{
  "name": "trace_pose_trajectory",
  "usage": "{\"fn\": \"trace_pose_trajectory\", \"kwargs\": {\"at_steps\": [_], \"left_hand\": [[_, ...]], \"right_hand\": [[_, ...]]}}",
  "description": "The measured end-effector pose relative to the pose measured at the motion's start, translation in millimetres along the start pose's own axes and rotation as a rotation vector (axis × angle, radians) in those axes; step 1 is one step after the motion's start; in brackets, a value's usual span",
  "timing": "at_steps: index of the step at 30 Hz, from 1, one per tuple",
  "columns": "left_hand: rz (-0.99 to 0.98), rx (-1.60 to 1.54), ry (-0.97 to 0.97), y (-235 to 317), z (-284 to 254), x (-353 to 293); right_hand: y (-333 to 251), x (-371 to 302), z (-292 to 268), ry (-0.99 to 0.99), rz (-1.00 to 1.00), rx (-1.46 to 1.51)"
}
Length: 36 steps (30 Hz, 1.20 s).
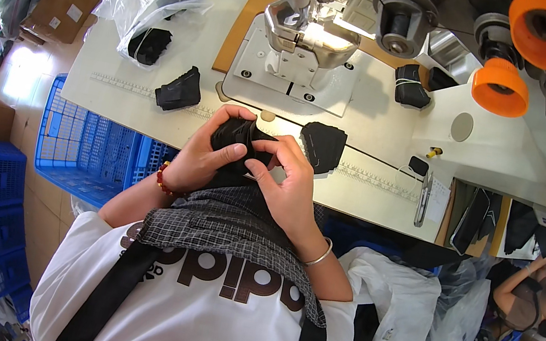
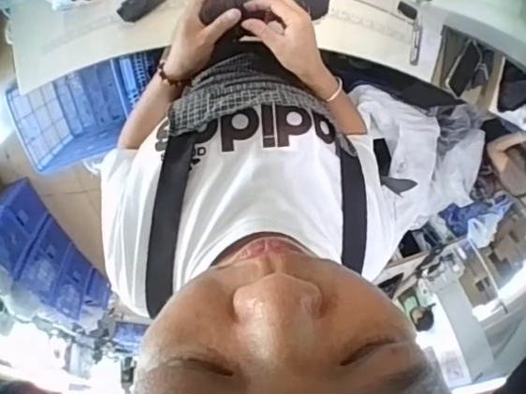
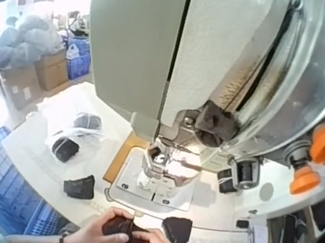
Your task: Inspecting and organizing small black shoe components at a sewing workstation.
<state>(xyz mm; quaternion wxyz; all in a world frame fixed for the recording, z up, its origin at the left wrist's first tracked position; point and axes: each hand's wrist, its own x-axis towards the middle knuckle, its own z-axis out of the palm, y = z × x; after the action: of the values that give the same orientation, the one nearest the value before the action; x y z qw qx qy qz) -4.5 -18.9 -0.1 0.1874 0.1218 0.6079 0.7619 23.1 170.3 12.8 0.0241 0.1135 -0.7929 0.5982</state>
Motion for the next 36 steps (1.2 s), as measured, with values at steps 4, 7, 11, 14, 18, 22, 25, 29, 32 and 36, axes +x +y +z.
{"fn": "trace_pose_trajectory", "kwargs": {"at_steps": [4,7,11,14,18,22,25,29,32,36], "left_hand": [[-0.008,-0.019,0.004,-0.4,0.0,0.7],[-0.007,-0.034,-0.009,-0.5,-0.1,0.9],[-0.006,-0.028,-0.009,0.6,2.6,1.7],[0.007,0.002,-0.007,1.0,4.8,1.5],[0.017,0.073,-0.002,2.2,5.7,1.6],[-0.021,-0.025,-0.004,-2.3,3.9,2.5],[-0.058,-0.143,-0.001,-3.2,4.4,2.5],[-0.039,-0.109,0.009,-3.5,5.6,3.2],[-0.009,-0.179,0.042,-4.5,8.4,3.2],[-0.007,-0.113,0.011,-5.7,6.1,3.0]], "right_hand": [[9.1,-1.6,0.9,0.014,-0.006,0.086],[4.5,-2.3,2.3,0.032,0.007,0.102],[1.2,-2.5,9.3,0.172,-0.046,0.021],[2.5,-3.4,7.0,0.139,-0.147,-0.055],[-2.2,-3.2,4.6,0.104,-0.096,-0.123],[-3.2,-2.6,11.3,0.231,-0.036,0.054],[2.6,0.0,6.9,0.182,-0.166,-0.075],[-4.8,-2.0,5.2,0.089,-0.196,-0.2],[-7.9,-1.5,7.8,0.076,-0.156,-0.223],[-8.0,-1.8,5.8,0.054,-0.082,-0.246]]}}
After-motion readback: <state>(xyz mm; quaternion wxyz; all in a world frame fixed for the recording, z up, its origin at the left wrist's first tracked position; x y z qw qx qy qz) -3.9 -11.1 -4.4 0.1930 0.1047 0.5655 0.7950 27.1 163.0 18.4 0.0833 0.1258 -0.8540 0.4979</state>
